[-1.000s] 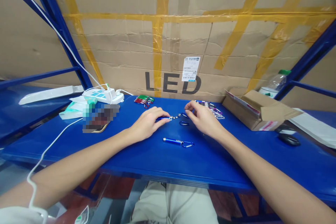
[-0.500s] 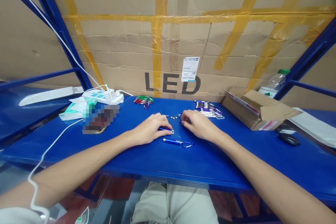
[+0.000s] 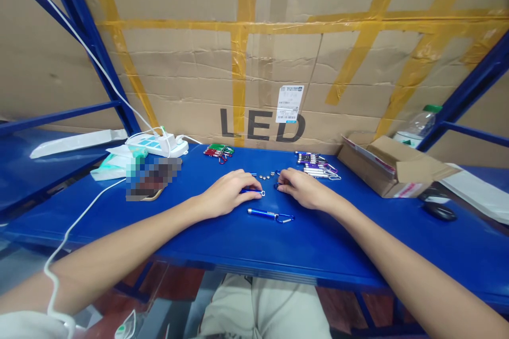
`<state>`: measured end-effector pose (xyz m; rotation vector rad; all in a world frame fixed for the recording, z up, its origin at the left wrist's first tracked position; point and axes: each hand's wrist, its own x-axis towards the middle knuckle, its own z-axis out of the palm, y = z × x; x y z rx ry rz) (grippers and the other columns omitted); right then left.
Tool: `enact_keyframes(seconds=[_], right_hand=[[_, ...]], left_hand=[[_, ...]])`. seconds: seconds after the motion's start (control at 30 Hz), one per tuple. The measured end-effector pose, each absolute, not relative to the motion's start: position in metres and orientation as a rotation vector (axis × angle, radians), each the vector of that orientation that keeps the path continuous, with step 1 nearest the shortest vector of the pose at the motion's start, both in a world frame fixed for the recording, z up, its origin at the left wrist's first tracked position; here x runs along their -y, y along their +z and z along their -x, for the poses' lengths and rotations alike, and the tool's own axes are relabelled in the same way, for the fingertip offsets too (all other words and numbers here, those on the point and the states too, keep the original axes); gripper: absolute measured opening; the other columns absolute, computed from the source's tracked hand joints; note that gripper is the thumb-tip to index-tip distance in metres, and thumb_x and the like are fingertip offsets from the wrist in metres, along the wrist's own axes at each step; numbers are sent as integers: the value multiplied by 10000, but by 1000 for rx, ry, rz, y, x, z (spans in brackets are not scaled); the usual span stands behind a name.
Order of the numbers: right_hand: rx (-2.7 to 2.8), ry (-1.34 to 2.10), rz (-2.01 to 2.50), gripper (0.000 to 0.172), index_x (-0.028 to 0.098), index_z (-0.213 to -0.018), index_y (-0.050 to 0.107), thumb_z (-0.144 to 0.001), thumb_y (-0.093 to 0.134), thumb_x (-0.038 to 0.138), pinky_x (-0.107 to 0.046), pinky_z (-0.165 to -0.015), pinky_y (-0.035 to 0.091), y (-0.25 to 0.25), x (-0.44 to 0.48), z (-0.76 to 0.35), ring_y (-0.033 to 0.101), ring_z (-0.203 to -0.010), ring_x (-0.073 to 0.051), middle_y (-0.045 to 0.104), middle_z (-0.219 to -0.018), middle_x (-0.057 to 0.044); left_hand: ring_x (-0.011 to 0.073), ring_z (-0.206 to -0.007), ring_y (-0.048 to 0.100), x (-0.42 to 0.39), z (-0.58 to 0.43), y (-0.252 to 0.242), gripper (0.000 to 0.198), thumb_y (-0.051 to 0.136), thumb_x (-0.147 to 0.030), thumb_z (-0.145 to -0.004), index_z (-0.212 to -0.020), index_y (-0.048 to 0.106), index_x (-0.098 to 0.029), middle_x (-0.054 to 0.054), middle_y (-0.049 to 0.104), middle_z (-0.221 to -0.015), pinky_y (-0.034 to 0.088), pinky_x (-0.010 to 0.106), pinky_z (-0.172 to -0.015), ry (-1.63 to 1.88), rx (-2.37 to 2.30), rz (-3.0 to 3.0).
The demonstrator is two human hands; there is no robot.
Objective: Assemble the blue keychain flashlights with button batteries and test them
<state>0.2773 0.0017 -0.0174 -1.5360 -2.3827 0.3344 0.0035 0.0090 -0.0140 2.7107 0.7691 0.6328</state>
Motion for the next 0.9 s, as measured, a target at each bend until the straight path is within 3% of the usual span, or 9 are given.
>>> enact_keyframes(seconds=[0.17, 0.37, 0.67, 0.9], right_hand=[[2198, 602, 1402, 121, 208, -915, 621, -1007, 616, 286, -311, -722, 433, -15, 1, -271, 625, -792, -200, 722, -894, -50], [1878, 1121, 1082, 330, 204, -992, 599, -983, 650, 530, -284, -613, 433, -11, 10, -257, 549, -623, -142, 686, -755, 2], [1808, 1227, 947, 412, 180, -1048, 645, -966, 690, 581, -293, -667, 437, -11, 18, -247, 526, -686, -135, 623, -797, 9], [1798, 1258, 894, 432, 225, -1015, 571, -1008, 614, 655, -263, -546, 269, -10, 25, -240, 339, -565, -113, 449, -630, 86]], left_hand=[[235, -1069, 654, -8, -3, -13, 221, 654, -382, -1063, -1175, 747, -216, 46, 763, -1103, 468, 337, -962, 668, -791, -2723], [222, -986, 661, -9, -3, -10, 202, 670, -378, -1052, -1076, 746, -193, 45, 764, -1031, 484, 323, -911, 797, -770, -2686], [201, -955, 693, -7, -3, -11, 208, 666, -393, -1052, -1096, 751, -208, 38, 775, -1036, 519, 305, -903, 930, -752, -2589], [187, -936, 719, -4, -5, -10, 200, 656, -386, -1055, -1093, 745, -212, 30, 787, -1031, 536, 289, -885, 960, -684, -2525]])
